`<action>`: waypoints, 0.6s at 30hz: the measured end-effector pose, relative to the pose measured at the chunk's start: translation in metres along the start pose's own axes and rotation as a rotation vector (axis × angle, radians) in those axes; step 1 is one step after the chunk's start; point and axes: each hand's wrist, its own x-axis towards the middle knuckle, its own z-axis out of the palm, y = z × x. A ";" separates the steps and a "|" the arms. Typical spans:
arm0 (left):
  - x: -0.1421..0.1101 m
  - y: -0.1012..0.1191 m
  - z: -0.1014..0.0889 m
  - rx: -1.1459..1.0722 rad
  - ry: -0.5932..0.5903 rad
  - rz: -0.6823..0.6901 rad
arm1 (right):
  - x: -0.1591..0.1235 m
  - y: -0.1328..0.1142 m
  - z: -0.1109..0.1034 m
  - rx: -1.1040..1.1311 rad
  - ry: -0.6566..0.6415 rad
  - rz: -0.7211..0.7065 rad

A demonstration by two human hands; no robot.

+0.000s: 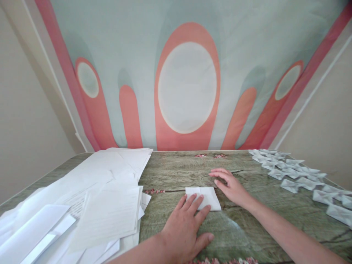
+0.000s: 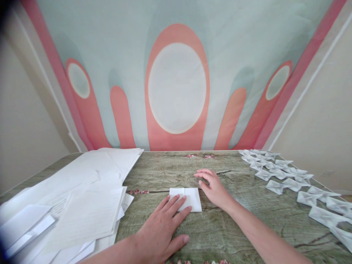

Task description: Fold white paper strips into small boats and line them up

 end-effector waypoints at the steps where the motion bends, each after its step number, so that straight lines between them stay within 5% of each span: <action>1: 0.000 0.000 0.000 0.002 0.001 -0.002 | -0.001 -0.005 0.000 -0.016 -0.018 -0.040; 6: 0.001 0.000 0.000 0.000 0.004 -0.003 | -0.009 -0.028 0.002 -0.087 -0.207 -0.150; 18: 0.001 0.002 0.000 0.001 0.008 -0.018 | -0.009 -0.028 -0.001 -0.127 -0.266 -0.183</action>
